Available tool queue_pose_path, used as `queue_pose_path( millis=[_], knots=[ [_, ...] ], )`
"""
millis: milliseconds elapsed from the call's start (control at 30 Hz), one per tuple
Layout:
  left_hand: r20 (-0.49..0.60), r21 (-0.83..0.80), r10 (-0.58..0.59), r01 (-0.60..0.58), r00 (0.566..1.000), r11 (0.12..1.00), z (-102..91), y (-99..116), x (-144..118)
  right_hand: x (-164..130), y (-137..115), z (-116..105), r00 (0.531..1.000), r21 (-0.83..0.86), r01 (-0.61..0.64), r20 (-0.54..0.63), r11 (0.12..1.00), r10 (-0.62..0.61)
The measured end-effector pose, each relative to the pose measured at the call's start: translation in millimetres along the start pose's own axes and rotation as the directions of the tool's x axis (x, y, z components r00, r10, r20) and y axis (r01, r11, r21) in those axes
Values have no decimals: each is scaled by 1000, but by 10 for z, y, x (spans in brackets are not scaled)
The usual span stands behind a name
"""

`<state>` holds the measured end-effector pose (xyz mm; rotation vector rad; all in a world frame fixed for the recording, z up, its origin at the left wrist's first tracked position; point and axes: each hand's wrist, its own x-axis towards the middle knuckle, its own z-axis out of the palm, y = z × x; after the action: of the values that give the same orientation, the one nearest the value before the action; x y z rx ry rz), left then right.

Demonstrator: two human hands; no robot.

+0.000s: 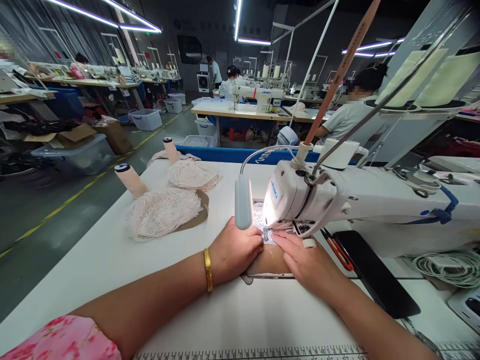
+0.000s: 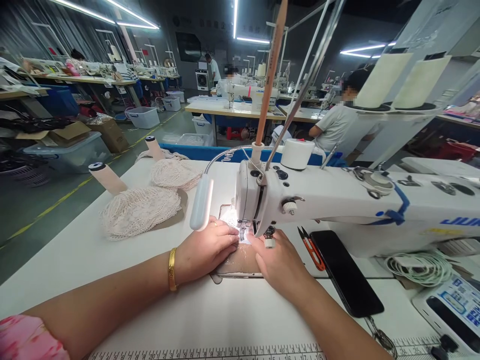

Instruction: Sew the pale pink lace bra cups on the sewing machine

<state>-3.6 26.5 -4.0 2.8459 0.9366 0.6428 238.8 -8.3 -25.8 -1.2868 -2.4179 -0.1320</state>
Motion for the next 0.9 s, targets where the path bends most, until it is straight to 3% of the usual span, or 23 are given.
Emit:
queue_pose_path(
  millis=[300,400,533,733,900],
  knots=[
    [155,88,-223,212,962,973,-176,10,15,-12,-52,-28,999,4,38,-40,999,-37],
    [190,161,-241,212,952,964,-209,53,21,6,-88,-49,994,40,81,-72,996,-78],
    [161,222,-189,151,969,963,-331,102,13,40,-152,-69,984,160,149,-126,976,-129],
    [15,107,-116,114,993,988,-426,-10,-11,129,-346,-84,983,434,183,-110,882,-150],
    [200,-40,-178,189,964,981,-408,-93,-17,171,-497,-33,969,474,237,-49,848,-244]
  ],
)
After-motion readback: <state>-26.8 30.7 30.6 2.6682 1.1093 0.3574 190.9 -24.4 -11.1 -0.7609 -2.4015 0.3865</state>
